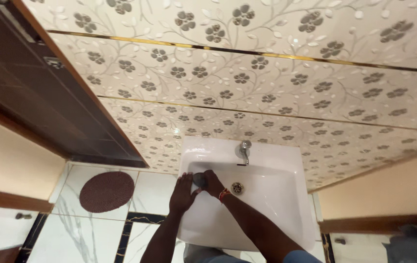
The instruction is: The person cleans a white bathroom sink by wiping the basin and faucet with a cloth.
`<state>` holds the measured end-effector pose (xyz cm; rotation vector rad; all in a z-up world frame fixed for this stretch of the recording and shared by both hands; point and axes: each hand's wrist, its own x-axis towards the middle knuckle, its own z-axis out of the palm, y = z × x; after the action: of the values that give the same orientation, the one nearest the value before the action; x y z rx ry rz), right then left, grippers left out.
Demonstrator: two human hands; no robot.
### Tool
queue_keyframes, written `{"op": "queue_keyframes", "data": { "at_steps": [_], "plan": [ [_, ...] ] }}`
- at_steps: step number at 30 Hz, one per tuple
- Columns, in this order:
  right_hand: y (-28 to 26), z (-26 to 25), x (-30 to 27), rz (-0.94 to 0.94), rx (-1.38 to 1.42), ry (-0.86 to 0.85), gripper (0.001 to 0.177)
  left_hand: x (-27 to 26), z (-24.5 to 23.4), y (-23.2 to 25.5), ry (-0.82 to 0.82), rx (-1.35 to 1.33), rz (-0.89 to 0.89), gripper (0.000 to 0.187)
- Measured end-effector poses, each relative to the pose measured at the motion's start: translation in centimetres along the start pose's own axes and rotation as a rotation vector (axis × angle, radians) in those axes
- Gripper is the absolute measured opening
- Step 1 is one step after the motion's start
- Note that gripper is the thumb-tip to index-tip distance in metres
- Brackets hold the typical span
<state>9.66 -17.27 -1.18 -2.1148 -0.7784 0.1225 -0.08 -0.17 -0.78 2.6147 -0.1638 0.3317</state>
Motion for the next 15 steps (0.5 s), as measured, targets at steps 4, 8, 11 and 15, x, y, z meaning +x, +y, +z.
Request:
{"op": "queue_keyframes", "data": {
  "at_steps": [4,8,11,15],
  "plan": [
    [0.4,-0.3,0.9,0.026,0.033,-0.047,0.071,0.1,-0.3,0.1,0.058,0.002,0.043,0.081],
    [0.1,-0.1,-3.0,0.187,0.258,-0.388,0.064,0.0,-0.1,-0.2,0.004,0.02,0.04,0.085],
    [-1.5,-0.2,-9.8,-0.052,0.231,-0.527,0.076,-0.1,-0.3,-0.2,-0.035,0.0,0.007,0.087],
    [-1.8,-0.3,-10.8,-0.192,0.039,-0.407,0.085,-0.3,-0.5,-0.1,0.072,-0.03,0.024,0.092]
  ]
}}
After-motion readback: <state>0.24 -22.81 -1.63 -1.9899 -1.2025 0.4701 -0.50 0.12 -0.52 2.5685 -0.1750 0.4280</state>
